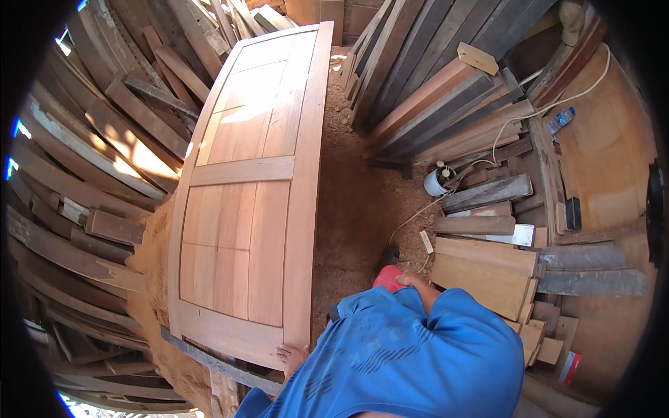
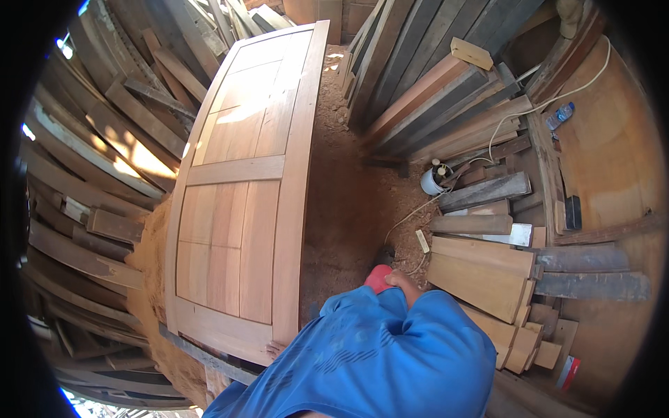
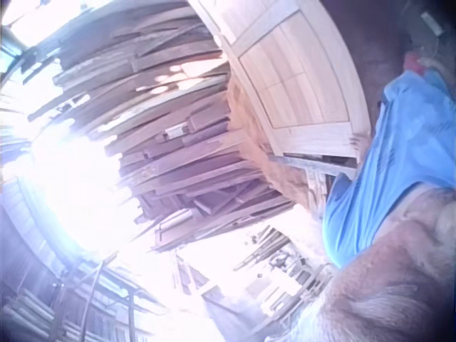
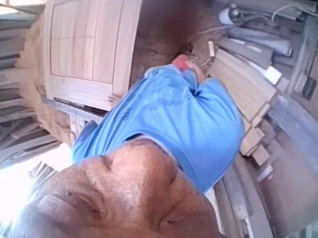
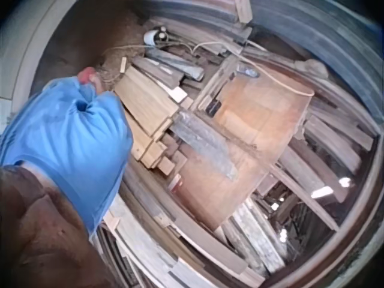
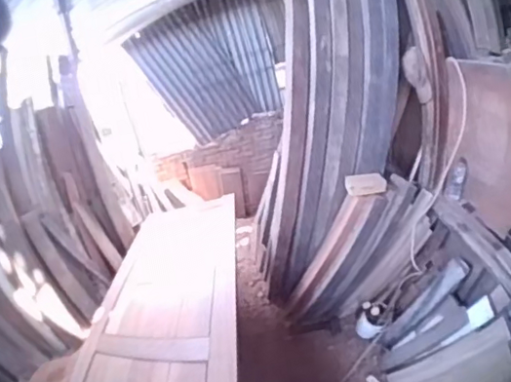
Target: The person assembles a wooden door by hand, fitting together multiple wooden panels to form a rectangular frame with a central design. They repeatedly adjust the alignment of the pieces and use a long wooden plank as a straightedge to check for straightness and gaps. The person lifts and repositions the door several times to inspect the fit of the joints.
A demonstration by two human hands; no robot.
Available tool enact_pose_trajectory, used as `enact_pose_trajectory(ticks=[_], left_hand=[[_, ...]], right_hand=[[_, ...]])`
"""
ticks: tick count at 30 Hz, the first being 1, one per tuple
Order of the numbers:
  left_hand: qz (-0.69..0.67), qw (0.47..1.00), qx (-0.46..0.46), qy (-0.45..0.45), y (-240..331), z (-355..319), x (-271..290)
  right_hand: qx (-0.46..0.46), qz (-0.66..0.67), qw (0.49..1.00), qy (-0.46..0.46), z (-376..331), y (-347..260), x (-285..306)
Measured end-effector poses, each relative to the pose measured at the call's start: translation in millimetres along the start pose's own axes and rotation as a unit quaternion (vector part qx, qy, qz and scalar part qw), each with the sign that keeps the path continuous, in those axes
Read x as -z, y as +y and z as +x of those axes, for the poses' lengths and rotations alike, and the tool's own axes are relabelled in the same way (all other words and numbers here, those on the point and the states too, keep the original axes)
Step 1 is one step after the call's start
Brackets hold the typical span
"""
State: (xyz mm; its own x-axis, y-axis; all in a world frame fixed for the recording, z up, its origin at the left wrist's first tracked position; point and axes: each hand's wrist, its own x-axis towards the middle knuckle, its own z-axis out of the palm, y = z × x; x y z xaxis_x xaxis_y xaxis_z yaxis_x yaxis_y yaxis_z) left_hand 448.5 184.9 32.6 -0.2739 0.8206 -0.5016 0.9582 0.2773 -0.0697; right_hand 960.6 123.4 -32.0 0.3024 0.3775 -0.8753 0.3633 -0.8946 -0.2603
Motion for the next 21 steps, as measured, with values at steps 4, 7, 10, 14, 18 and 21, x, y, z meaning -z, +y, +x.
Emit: enact_pose_trajectory(ticks=[4, 7, 10, 14, 18, 21], left_hand=[[-0.026, 0.982, -0.017, -0.185, 17.0, 43.7, 6.6], [-0.09, 0.914, -0.013, -0.396, 9.6, 90.2, 25.4], [-0.136, 0.842, -0.011, -0.521, 26.9, 141.4, 50.1], [-0.068, 0.919, -0.233, -0.312, 250.6, 165.6, 96.0], [-0.2, 0.939, -0.272, -0.063, 412.7, 126.5, 131.4], [-0.036, 0.912, -0.408, 0.015, 494.7, 134.2, 137.8]], right_hand=[[0.025, 0.02, 0.998, 0.053, 53.5, 59.4, 44.9], [0.041, 0.017, 0.996, 0.077, 80.2, 46.0, 86.5], [0.016, 0.134, 0.987, 0.085, 82.0, 13.6, 139.8], [0.026, 0.2, 0.965, 0.165, 134.5, 31.4, 203.4], [0.042, 0.31, 0.933, 0.18, 135.1, 14.0, 235.6], [0.041, 0.364, 0.912, 0.188, 150.9, 52.7, 253.4]])
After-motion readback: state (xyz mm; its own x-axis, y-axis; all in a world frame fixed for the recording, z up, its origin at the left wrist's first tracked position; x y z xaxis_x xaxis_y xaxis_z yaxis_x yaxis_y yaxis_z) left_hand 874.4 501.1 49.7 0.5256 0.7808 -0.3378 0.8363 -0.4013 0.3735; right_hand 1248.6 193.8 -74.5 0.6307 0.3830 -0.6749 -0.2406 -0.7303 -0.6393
